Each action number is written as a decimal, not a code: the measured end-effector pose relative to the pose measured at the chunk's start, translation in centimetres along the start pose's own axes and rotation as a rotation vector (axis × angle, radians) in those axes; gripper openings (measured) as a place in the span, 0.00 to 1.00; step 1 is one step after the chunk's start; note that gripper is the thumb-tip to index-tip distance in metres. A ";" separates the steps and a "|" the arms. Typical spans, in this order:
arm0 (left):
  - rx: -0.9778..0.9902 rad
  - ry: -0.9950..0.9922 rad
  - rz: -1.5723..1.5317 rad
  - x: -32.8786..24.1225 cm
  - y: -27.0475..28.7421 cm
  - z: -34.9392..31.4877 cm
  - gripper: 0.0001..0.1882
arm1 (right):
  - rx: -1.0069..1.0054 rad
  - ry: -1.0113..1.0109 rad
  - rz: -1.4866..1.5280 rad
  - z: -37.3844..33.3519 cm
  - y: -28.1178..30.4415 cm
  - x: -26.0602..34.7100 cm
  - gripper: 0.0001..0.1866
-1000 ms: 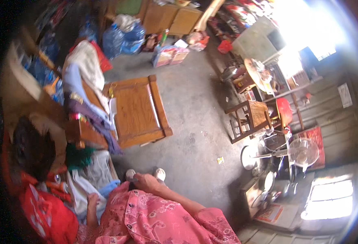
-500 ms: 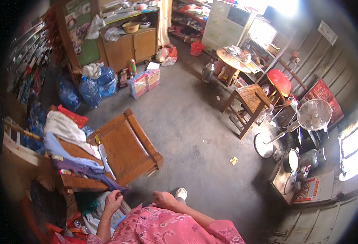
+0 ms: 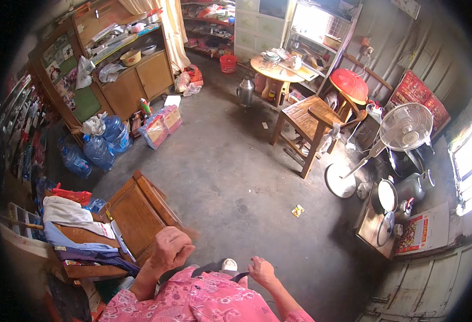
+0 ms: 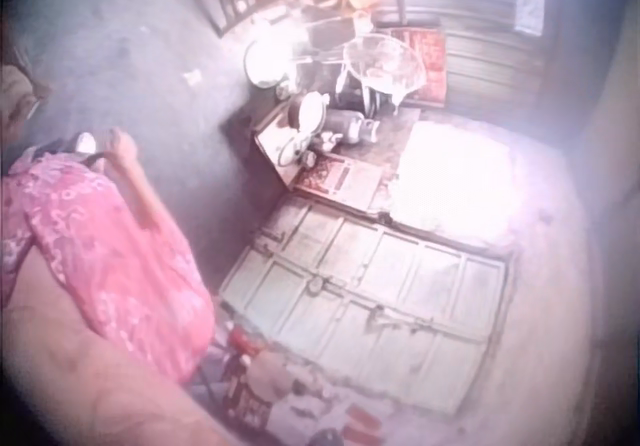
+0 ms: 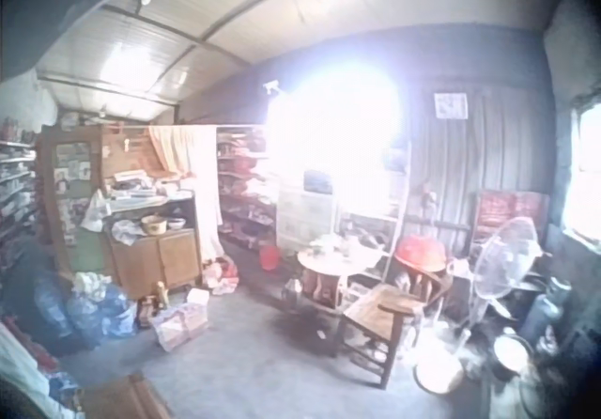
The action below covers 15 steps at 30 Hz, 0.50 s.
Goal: The person assembles a red handheld massager by attaching its head to the body and plugging it into a power strip. They then walk through a cluttered room and pick up a pink box from a shelf.
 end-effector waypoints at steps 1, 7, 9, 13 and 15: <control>-0.010 -0.052 -0.025 -0.4 0.2 1.3 0.13 | -0.019 0.004 0.019 -0.2 1.0 -0.1 0.19; -0.056 -0.412 0.014 -4.7 5.4 8.6 0.18 | -0.100 -0.034 0.069 1.7 2.4 -1.6 0.18; -0.086 -0.527 0.068 -5.8 6.8 9.9 0.15 | -0.042 -0.058 0.094 2.9 2.2 -1.2 0.19; -0.728 -0.880 0.060 -4.8 10.6 8.3 0.13 | 0.092 -0.070 0.115 6.5 2.3 -0.2 0.20; -1.297 -0.977 0.073 -2.1 10.8 4.9 0.14 | 0.137 -0.029 0.060 9.1 2.5 0.2 0.20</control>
Point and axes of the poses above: each hand's wrist, its own z-axis towards the middle knuckle, its own y-axis out of the back of the hand, x = y × z, the point moved 10 cm from there along z, towards the middle knuckle, and after that the axes turned 12 degrees about x, right-handed, at the moved point
